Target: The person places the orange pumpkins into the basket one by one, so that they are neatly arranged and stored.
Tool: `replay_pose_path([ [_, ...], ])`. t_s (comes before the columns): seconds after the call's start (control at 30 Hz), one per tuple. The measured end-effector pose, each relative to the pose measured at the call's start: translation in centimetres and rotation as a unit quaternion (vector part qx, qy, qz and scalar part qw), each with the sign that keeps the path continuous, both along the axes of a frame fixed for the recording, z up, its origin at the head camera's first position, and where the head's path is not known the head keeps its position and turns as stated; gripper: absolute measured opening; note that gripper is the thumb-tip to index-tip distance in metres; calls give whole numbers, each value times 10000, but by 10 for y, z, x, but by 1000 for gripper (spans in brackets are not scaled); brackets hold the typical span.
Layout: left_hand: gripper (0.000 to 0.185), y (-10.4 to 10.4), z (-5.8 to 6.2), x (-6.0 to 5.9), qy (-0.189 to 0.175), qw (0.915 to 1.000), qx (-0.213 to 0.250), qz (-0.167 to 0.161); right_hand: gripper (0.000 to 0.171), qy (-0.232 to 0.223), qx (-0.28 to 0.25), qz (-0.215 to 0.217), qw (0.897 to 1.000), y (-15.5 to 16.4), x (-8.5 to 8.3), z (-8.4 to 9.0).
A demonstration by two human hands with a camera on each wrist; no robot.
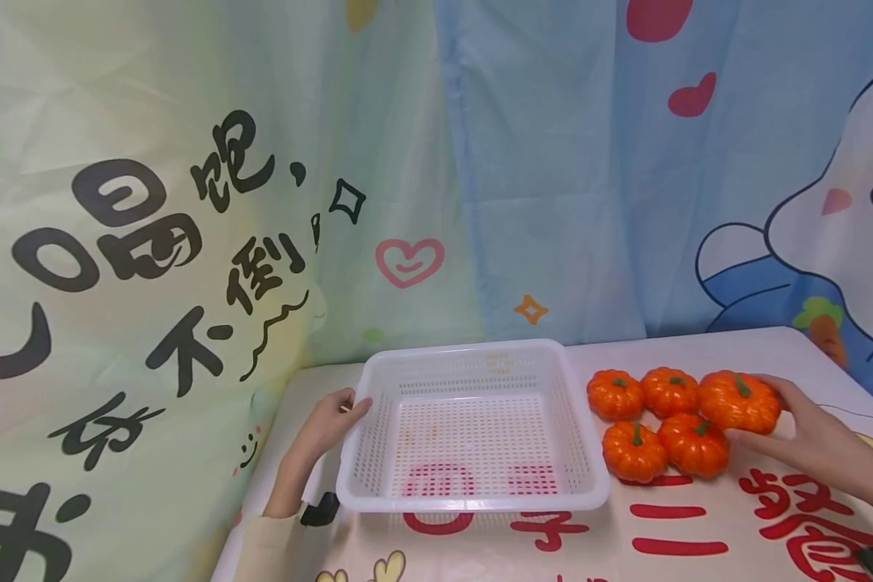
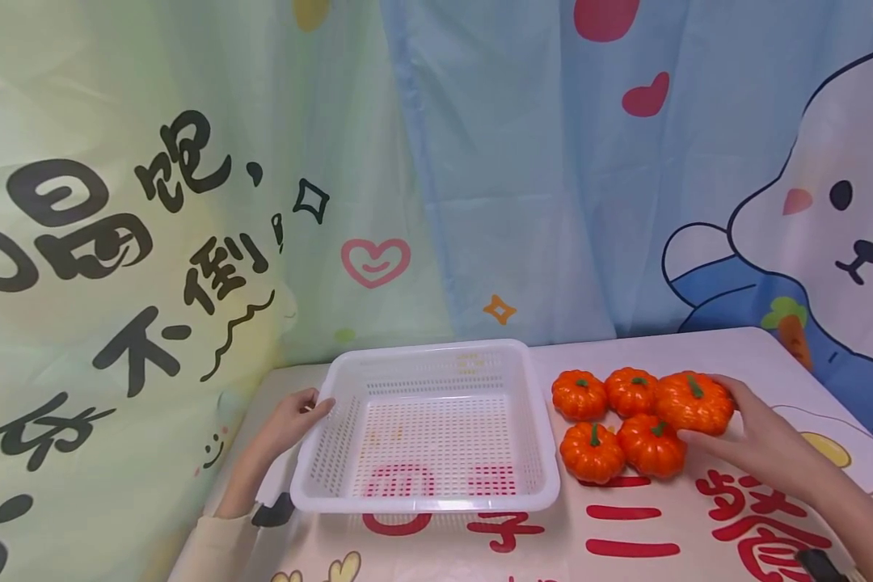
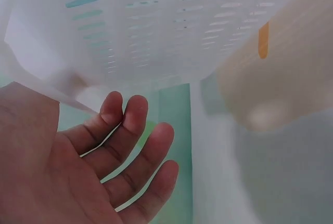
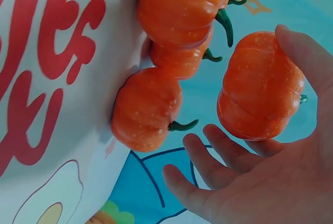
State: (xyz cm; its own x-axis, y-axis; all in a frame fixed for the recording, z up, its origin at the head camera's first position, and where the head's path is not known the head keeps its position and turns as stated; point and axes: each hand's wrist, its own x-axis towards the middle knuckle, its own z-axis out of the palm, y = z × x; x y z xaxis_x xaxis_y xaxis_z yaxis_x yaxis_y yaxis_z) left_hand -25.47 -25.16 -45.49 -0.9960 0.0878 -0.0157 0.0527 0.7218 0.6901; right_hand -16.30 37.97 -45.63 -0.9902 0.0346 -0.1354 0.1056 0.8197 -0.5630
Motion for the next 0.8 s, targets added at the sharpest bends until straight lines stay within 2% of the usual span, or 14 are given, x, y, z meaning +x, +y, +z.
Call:
replay_pose_path([
  [0.37,27,-1,-4,0,16,9999,145,41,110,249,-116,227,9994,-15,-8,7],
  [0.8,27,-1,-5,0,28,9997,243,57,106,403,-456,725,9955,-38,-17,17],
])
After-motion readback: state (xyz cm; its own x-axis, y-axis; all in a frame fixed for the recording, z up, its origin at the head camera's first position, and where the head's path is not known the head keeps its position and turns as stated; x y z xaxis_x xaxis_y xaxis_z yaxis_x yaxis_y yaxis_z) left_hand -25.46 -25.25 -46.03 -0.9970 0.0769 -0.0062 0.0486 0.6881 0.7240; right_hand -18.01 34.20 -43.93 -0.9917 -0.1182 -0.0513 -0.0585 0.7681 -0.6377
